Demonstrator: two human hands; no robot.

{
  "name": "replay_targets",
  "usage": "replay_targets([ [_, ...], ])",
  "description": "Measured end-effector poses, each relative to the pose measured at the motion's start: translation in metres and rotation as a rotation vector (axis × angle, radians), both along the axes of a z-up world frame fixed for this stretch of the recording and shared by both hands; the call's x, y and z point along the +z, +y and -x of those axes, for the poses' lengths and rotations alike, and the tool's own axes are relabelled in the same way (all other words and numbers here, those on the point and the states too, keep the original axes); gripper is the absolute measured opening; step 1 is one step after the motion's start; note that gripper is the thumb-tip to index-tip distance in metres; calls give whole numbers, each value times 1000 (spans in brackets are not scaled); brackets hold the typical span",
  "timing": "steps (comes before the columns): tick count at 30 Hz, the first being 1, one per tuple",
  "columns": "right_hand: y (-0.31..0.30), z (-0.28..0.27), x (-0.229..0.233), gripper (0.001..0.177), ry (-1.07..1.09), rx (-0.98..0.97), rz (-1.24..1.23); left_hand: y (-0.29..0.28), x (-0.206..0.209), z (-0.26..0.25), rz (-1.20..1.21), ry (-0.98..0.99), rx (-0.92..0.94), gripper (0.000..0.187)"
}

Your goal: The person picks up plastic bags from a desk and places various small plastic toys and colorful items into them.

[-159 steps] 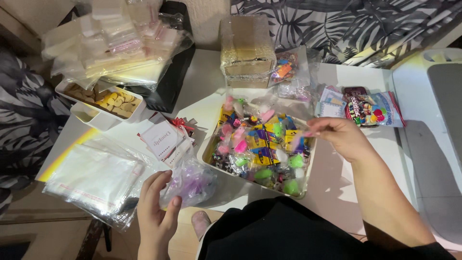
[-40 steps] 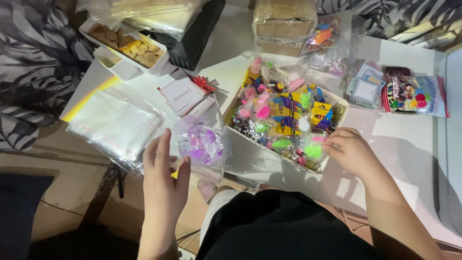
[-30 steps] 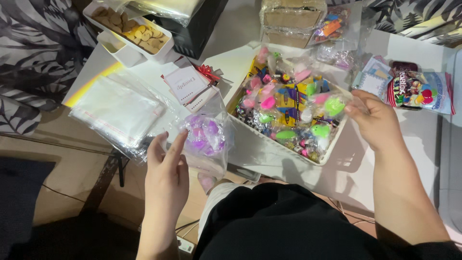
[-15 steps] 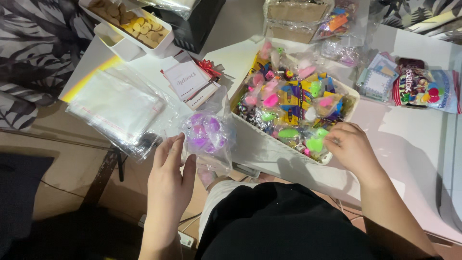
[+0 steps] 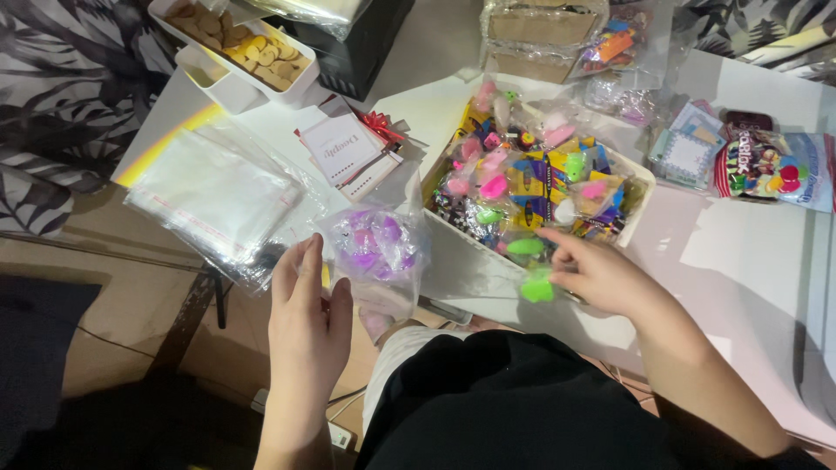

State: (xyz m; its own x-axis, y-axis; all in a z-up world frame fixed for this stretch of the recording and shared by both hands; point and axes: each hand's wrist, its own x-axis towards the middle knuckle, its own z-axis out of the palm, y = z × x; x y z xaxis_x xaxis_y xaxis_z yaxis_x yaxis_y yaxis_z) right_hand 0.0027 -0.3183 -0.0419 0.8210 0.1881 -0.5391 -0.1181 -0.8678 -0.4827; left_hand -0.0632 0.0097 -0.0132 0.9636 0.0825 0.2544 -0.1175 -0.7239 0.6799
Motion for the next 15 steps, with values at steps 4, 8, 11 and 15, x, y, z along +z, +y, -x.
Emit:
replay_targets([
  [4, 17, -13, -6, 62, -11, 69, 154, 6, -4, 4, 42, 72, 32, 62],
  [8, 31, -22, -8, 53, -41, 58, 246, 9, 0, 10, 145, 54, -38, 74],
  [11, 34, -26, -14, 47, -134, 66, 248, 12, 2, 11, 224, 96, -32, 75],
  [15, 47, -27, 9, 20, -55, 50, 323, 16, 4, 13, 278, 129, -9, 72],
])
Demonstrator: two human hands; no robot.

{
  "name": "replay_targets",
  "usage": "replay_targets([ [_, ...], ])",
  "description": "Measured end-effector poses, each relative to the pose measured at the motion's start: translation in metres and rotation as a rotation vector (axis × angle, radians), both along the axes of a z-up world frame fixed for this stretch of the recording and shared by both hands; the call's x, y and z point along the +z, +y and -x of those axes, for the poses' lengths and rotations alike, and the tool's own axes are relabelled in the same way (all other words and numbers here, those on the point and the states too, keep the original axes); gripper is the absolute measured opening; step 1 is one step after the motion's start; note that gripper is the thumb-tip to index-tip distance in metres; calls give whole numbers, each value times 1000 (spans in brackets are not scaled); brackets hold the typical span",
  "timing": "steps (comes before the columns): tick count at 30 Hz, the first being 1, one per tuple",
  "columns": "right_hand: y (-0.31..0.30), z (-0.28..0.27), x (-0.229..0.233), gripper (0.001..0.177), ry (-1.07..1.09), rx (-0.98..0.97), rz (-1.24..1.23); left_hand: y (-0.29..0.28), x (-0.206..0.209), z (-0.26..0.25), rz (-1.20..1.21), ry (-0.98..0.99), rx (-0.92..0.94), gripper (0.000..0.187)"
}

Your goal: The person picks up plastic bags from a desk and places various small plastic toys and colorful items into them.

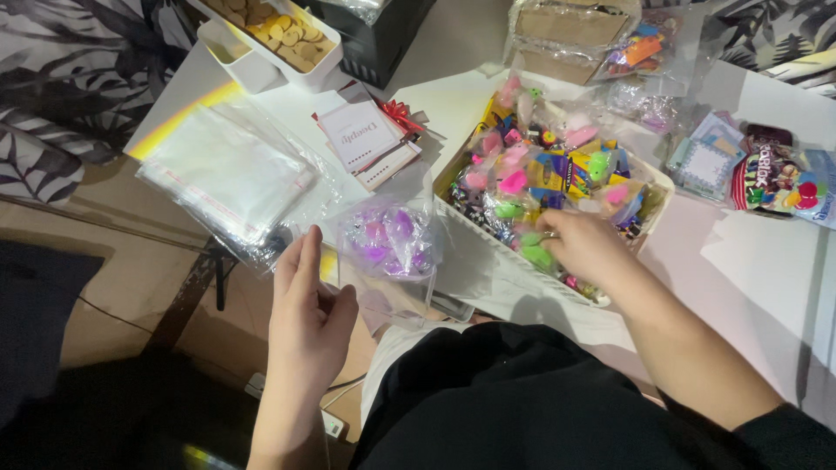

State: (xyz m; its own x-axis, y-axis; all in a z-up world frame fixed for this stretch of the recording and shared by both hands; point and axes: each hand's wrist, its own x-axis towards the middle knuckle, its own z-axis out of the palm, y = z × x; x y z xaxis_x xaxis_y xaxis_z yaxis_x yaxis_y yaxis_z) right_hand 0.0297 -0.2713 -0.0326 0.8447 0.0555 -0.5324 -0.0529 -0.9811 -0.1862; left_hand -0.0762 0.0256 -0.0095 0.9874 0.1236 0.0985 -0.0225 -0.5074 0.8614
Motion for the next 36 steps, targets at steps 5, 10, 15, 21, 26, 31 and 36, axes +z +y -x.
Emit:
replay_targets([
  [5, -46, -21, -10, 19, -141, -45, -190, 4, -1, 1, 12, -47, -34, 74],
  [10, -74, -27, 7, 18, -518, 71, -423, 4, 2, -5, 25, -63, -81, 77],
  [15, -23, -5, 68, 22, -728, -17, -448, 6, 9, -10, 21, -127, -164, 82],
  [21, 42, 14, 103, 14, -952, 526, -820, 3, 20, -18, 52, 88, -156, 79],
  [26, 112, 16, 100, 11, -822, 729, -804, 8, 12, -20, 72, 86, -263, 82],
  [31, 128, -1, 58, 43, -674, 599, -549, 23, -1, -26, 81, 66, -298, 84],
  [36, 84, -27, 64, 38, -338, 24, -579, 37, 2, -38, 103, 145, -336, 83],
])
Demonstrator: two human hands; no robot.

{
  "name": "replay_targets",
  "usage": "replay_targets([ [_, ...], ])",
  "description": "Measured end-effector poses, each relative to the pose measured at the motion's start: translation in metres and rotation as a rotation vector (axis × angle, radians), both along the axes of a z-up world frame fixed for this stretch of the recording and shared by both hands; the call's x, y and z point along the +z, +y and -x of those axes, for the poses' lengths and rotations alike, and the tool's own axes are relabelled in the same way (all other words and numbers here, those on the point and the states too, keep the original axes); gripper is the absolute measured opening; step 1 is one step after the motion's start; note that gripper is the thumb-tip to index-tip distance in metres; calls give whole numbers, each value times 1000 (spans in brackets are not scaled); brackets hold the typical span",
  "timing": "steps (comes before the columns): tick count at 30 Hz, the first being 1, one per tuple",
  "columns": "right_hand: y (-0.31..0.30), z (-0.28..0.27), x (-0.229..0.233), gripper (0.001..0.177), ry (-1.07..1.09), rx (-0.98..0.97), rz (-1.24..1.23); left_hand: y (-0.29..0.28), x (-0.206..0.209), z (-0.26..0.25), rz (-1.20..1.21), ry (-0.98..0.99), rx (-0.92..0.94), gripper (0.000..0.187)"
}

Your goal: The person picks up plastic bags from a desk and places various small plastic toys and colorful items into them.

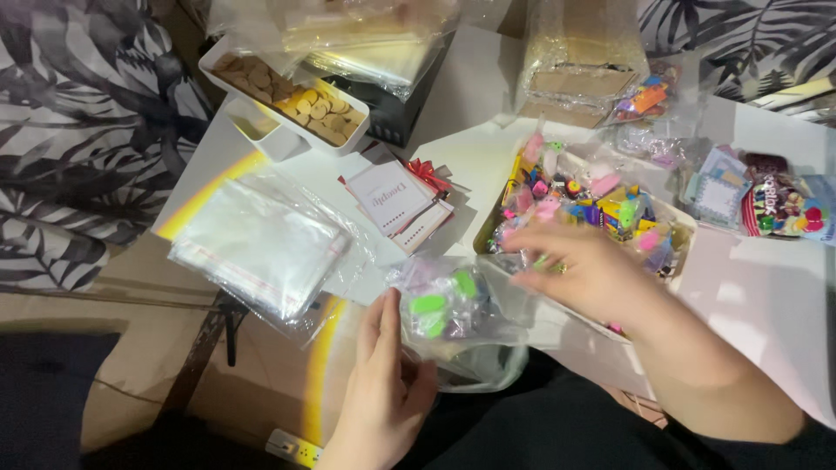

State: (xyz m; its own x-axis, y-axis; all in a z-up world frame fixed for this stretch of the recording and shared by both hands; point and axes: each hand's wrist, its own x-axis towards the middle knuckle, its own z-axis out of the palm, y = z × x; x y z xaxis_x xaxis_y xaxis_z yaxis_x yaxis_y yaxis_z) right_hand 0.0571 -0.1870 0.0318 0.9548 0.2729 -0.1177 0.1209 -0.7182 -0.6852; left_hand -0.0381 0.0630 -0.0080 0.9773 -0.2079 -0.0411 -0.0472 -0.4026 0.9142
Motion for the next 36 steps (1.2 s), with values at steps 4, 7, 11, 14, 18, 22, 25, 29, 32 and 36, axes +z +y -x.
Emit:
replay_targets([
  [4, -62, -25, -18, 32, -24, -442, 220, 8, -1, -4, 23, 34, -41, 83],
  [7, -116, -42, -68, 58, -66, -424, 566, 17, 3, -7, 46, 101, -93, 80],
  [11, -149, -45, -117, 62, -17, -370, 672, 29, 9, -12, 36, 23, -139, 62],
  [14, -152, -40, -124, 45, -152, -431, 600, 39, 13, -19, -28, -84, -210, 54],
  [18, -127, -22, -103, 19, -325, -508, 402, 49, 12, -28, -196, -278, -327, 46],
  [22, -88, 0, -75, 20, -45, -513, 468, 59, 16, -36, -195, -411, -266, 42],
  [25, -35, 0, -46, 48, 474, -333, 480, 62, 22, -46, -114, -425, -183, 32],
  [29, -25, -5, -73, 65, 341, -69, 719, 52, 30, -60, -119, -562, -135, 29],
  [32, -4, -18, -56, 69, 472, -100, 783, 38, 43, -71, -140, -591, -202, 31],
  [36, -9, -12, -64, 53, 331, -74, 820, 21, 46, -84, -534, -373, -406, 44],
])
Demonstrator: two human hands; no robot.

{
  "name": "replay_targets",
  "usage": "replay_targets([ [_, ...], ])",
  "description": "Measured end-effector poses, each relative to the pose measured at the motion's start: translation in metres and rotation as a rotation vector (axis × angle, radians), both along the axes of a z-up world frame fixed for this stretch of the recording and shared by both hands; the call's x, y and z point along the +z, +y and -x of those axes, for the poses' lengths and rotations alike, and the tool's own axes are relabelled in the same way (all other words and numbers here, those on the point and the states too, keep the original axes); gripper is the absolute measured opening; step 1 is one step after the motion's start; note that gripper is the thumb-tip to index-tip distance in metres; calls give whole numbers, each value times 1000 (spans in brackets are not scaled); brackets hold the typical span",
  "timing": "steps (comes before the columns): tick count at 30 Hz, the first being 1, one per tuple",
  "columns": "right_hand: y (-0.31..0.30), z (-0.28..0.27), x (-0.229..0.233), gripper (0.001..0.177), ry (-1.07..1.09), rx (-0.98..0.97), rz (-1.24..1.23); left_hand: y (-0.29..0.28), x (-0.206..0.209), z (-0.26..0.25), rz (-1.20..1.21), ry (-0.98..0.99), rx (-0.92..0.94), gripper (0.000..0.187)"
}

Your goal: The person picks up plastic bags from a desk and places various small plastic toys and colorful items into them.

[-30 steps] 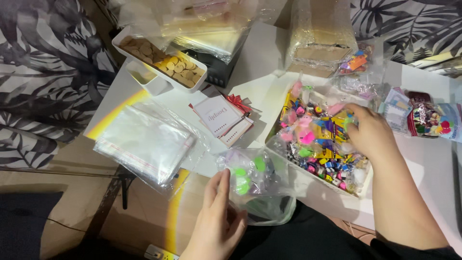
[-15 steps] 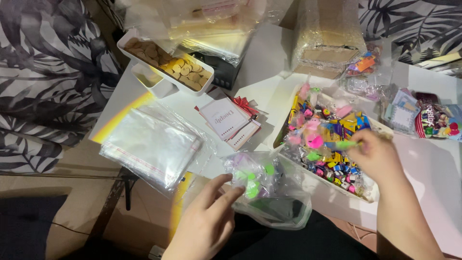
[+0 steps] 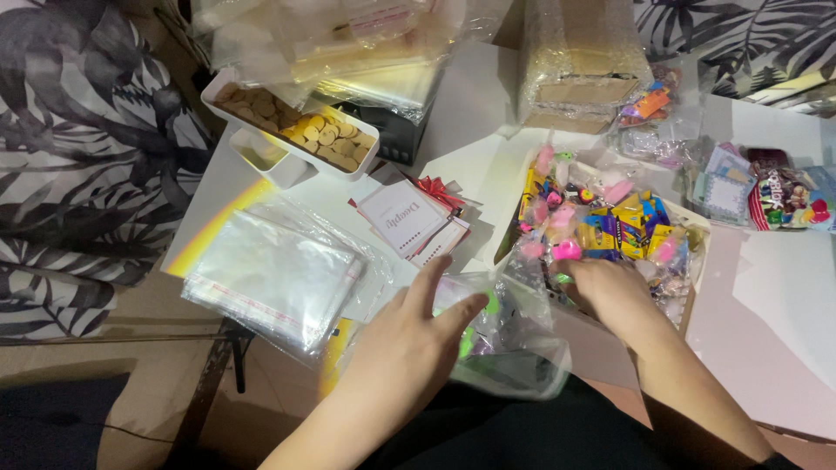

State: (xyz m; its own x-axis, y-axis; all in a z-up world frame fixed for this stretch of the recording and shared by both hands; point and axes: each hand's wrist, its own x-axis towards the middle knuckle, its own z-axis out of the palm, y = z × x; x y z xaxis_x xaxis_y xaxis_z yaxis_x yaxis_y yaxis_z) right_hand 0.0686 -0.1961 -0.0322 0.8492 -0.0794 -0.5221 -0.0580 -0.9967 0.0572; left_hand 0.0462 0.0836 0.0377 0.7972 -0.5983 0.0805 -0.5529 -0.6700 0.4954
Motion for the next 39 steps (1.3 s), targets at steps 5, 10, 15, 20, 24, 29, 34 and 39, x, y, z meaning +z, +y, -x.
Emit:
replay_targets([
  [5, -8, 6, -1, 33, -6, -162, 1, 30, -21, 4, -190, 212, -67, 50],
  [10, -44, 18, -14, 32, -316, -266, -8, 61, -29, 17, -63, 126, -22, 55],
  [15, -36, 8, -22, 38, -637, 25, -248, 60, -34, 29, 43, 257, 93, 59],
  [20, -2, -31, -55, 12, -618, 329, -242, 59, -26, 35, 48, 287, 86, 52],
  [24, 34, -57, -47, 37, -71, 407, -21, 62, -32, 43, 11, 315, 160, 50],
  [29, 35, -69, -67, 22, -113, 404, 168, 69, -44, 51, 61, 191, 114, 55],
  [34, 59, -71, -38, 36, -3, 153, 175, 69, -48, 54, 119, 254, 151, 57],
  [39, 87, -72, -19, 29, 53, -154, 136, 65, -46, 53, 134, 220, 125, 57],
])
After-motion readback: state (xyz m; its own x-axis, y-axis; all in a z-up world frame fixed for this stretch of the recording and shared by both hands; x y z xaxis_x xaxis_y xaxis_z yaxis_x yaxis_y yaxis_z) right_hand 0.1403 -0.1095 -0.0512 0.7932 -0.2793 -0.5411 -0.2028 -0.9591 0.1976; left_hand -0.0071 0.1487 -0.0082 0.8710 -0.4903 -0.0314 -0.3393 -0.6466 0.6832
